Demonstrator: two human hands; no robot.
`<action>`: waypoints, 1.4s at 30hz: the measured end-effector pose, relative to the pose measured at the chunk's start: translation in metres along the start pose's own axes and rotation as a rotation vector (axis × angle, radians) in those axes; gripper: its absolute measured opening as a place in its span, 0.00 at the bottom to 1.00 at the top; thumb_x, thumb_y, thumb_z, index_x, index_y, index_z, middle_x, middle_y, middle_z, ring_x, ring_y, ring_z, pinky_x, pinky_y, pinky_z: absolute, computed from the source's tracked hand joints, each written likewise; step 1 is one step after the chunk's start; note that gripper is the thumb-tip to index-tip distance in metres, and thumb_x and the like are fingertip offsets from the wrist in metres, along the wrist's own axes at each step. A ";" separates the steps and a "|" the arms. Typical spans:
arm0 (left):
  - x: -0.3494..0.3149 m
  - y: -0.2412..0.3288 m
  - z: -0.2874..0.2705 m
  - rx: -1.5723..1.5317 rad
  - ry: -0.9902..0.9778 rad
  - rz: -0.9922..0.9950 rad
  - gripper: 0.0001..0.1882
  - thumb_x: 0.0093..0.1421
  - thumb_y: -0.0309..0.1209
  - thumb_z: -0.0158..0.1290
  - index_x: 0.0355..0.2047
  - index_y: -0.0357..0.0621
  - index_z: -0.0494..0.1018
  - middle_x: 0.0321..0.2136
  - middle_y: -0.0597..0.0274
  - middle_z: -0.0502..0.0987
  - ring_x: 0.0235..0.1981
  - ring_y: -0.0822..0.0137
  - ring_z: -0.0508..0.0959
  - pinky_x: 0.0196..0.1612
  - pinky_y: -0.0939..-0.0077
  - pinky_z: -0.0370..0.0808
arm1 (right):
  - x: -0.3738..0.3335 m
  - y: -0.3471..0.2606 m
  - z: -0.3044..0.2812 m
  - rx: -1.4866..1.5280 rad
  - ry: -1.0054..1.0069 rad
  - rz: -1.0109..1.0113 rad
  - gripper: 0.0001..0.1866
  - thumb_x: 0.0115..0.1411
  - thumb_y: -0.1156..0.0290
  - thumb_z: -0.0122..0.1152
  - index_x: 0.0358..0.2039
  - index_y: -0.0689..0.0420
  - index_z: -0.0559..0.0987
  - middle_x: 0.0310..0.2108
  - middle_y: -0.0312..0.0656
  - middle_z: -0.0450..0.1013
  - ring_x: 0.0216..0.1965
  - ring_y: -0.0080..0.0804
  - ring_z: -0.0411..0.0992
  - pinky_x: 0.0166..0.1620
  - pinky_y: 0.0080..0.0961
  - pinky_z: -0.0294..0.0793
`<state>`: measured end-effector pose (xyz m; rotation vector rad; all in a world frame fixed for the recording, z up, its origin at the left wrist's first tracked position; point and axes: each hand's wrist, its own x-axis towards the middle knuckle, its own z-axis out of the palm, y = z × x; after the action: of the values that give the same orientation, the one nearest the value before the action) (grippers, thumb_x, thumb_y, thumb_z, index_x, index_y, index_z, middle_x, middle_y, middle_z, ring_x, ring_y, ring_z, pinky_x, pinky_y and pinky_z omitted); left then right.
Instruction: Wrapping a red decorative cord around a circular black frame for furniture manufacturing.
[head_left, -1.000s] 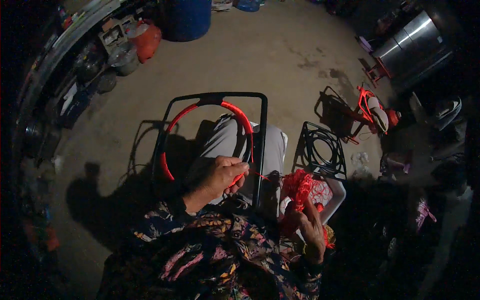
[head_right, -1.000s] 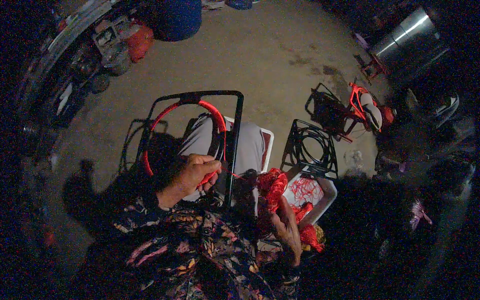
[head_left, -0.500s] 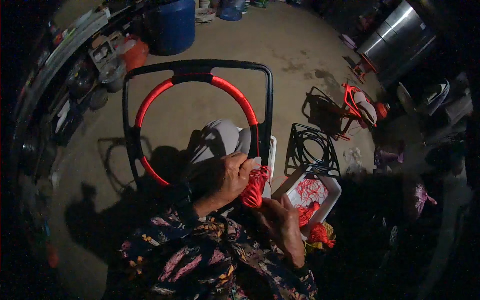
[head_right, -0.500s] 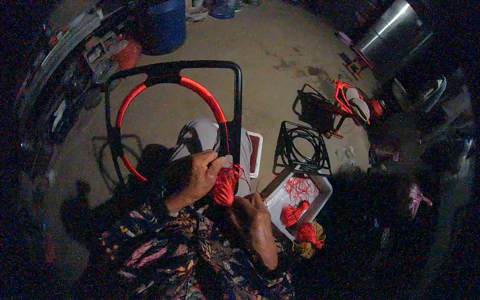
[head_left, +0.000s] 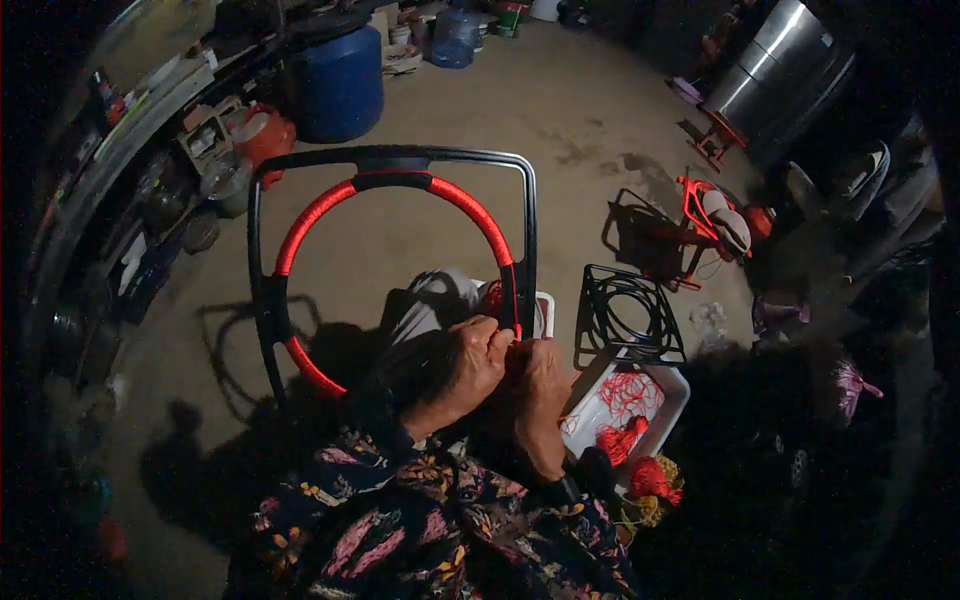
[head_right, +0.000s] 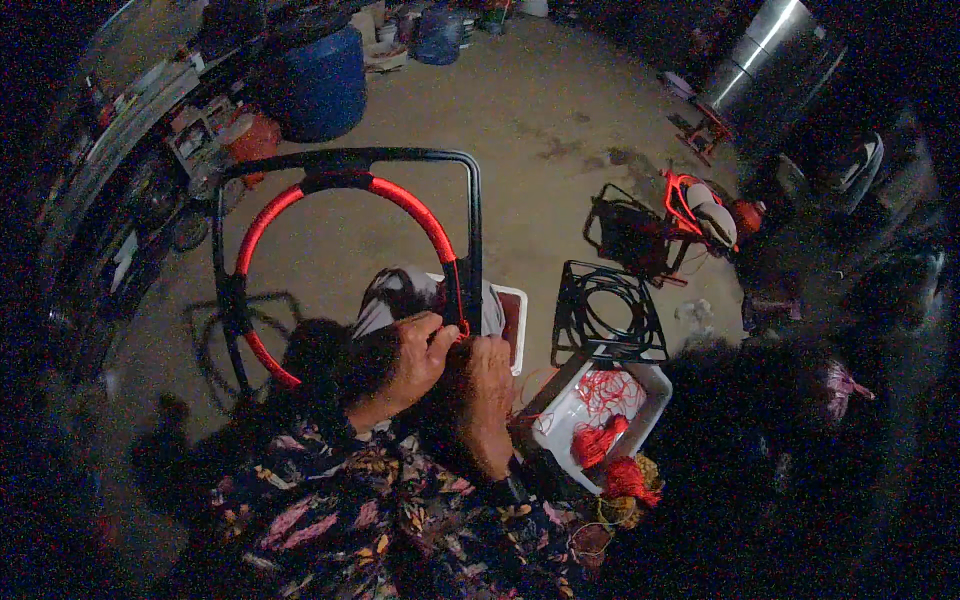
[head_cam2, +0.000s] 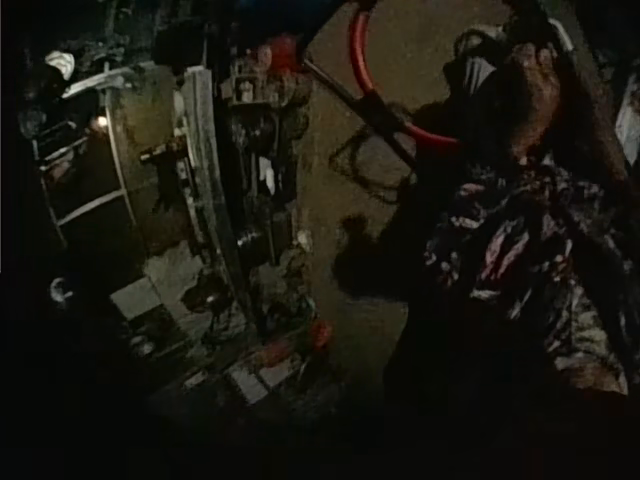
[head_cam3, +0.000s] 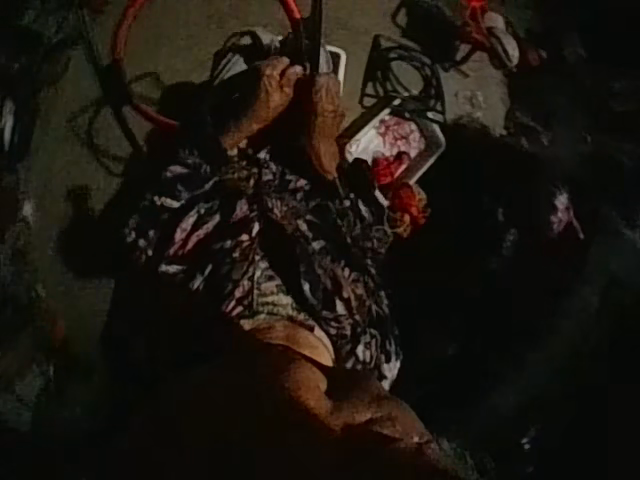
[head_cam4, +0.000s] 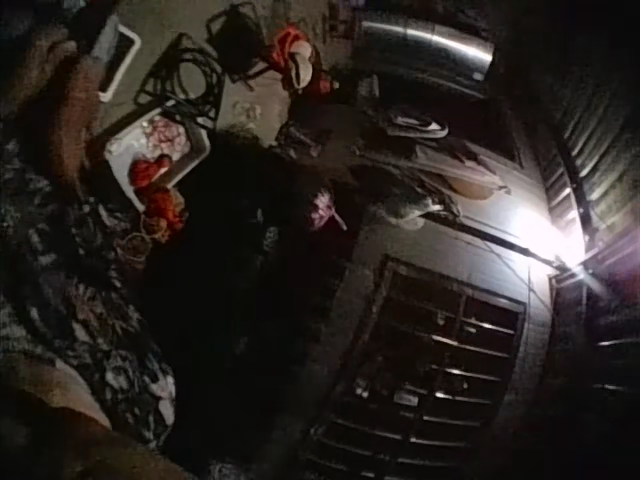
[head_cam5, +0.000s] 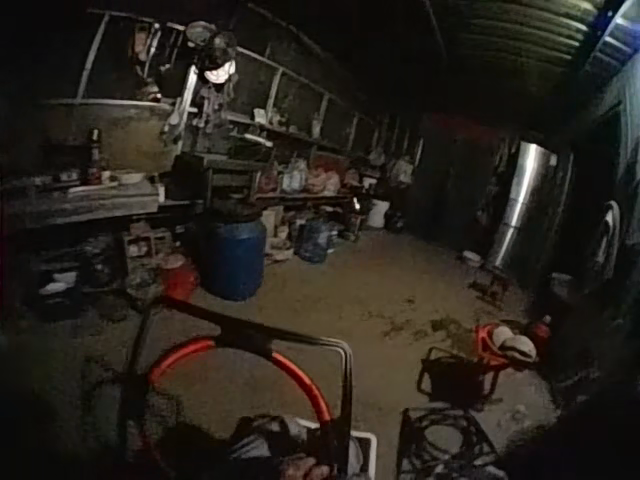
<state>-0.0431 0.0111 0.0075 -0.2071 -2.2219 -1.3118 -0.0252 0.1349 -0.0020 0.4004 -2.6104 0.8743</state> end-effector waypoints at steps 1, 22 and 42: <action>-0.003 -0.003 0.003 0.005 0.017 -0.015 0.14 0.57 0.30 0.52 0.18 0.36 0.63 0.15 0.48 0.64 0.18 0.49 0.67 0.22 0.60 0.61 | 0.000 0.002 0.004 -0.030 -0.012 -0.024 0.13 0.51 0.76 0.54 0.39 0.59 0.69 0.33 0.48 0.64 0.38 0.50 0.66 0.34 0.41 0.67; -0.040 -0.037 -0.012 -0.405 -0.172 -0.487 0.20 0.60 0.40 0.52 0.16 0.41 0.67 0.11 0.70 0.65 0.12 0.78 0.67 0.14 0.80 0.63 | 0.080 0.050 -0.008 0.581 -0.656 0.292 0.24 0.62 0.52 0.54 0.26 0.65 0.76 0.17 0.37 0.70 0.18 0.25 0.63 0.22 0.31 0.61; -0.044 -0.001 -0.029 -0.204 -0.153 -0.370 0.16 0.60 0.34 0.52 0.19 0.39 0.66 0.14 0.66 0.61 0.19 0.76 0.61 0.22 0.74 0.61 | 0.095 0.048 0.009 0.927 -0.701 0.428 0.12 0.60 0.70 0.56 0.40 0.65 0.77 0.30 0.35 0.75 0.32 0.20 0.70 0.34 0.20 0.71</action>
<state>0.0043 -0.0083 -0.0057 0.0342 -2.3282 -1.7765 -0.1305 0.1521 0.0065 0.4227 -2.7249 2.4843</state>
